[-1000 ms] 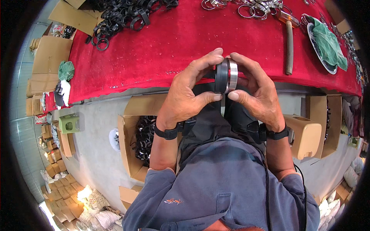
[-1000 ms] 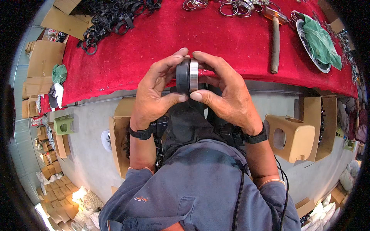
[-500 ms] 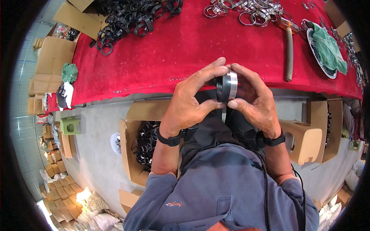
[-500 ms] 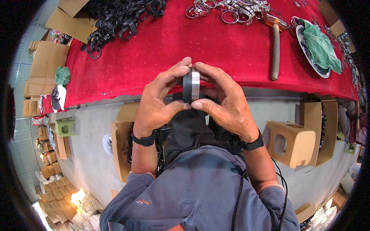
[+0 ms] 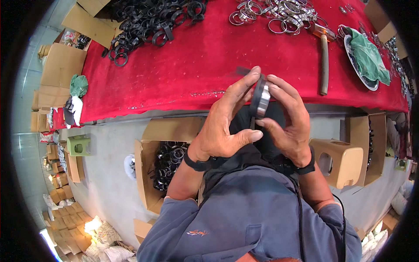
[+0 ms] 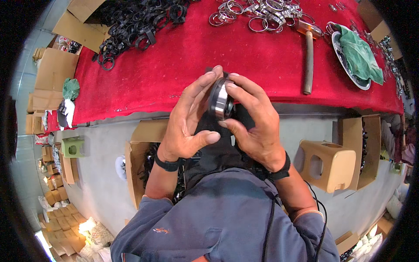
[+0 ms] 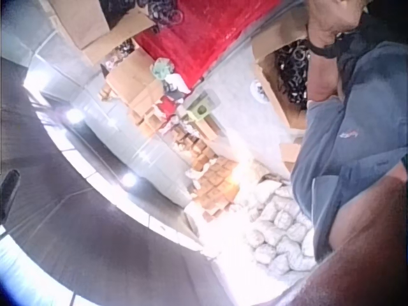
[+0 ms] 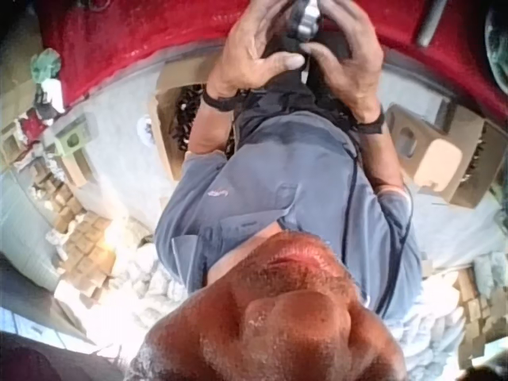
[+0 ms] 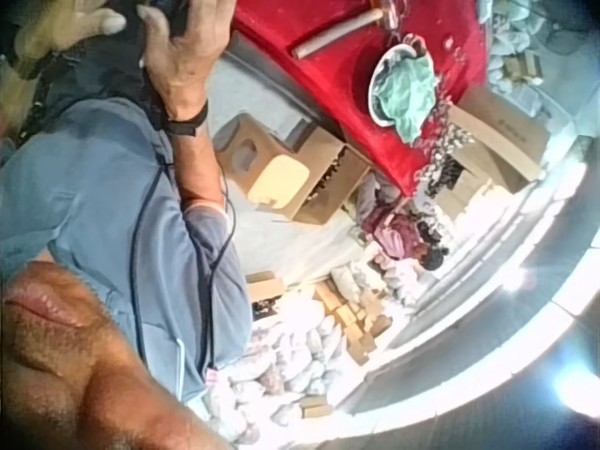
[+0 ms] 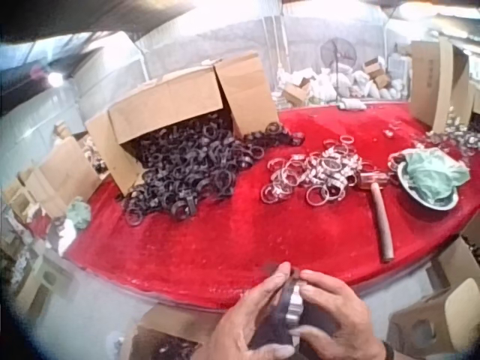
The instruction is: Assembling metal rings onto plastic circular components at a workbench.
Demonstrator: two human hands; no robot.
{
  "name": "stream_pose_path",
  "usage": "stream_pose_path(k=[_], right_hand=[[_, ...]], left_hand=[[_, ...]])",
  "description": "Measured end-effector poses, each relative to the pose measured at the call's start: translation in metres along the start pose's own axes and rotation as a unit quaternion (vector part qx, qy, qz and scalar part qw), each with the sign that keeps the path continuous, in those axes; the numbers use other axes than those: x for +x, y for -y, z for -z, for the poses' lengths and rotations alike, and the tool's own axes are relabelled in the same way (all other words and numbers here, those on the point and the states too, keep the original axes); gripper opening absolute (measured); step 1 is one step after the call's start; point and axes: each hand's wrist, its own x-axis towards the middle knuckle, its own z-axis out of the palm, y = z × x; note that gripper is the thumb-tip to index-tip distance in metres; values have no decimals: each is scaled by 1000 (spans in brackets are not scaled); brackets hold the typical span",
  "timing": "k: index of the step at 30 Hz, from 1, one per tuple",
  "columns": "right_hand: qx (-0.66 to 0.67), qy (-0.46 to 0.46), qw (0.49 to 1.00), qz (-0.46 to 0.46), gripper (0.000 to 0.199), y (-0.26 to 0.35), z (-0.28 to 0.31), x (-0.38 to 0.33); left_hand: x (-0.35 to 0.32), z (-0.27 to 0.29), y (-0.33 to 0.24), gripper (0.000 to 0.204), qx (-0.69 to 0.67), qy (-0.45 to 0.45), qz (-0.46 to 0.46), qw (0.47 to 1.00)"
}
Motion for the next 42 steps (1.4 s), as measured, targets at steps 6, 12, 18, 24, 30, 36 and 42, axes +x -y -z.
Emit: stream_pose_path(k=[6, 12, 18, 24, 30, 36, 42], right_hand=[[-33, -49, 998, 31, 72, 1, -9, -4], [-102, -41, 993, 45, 45, 1, 33, 19], [-109, 108, 987, 52, 43, -2, 30, 27], [-34, 54, 998, -22, 36, -3, 18, 10], [45, -8, 995, -94, 24, 10, 5, 8], [-53, -119, 989, -68, 40, 0, -24, 18], [-43, -158, 981, -105, 46, -2, -30, 16]], left_hand=[[-9, -7, 3, 56, 224, -87, 90, 966], [-16, 11, 9, 43, 100, -72, 92, 988], [-18, 8, 9, 47, 114, -19, 97, 989], [-14, -18, 13, 45, 226, -154, -3, 962], [-1, -20, 24, 35, 408, -219, -103, 880], [1, -32, 27, 27, 494, -194, -157, 833], [1, -34, 32, 38, 458, -198, -131, 857]])
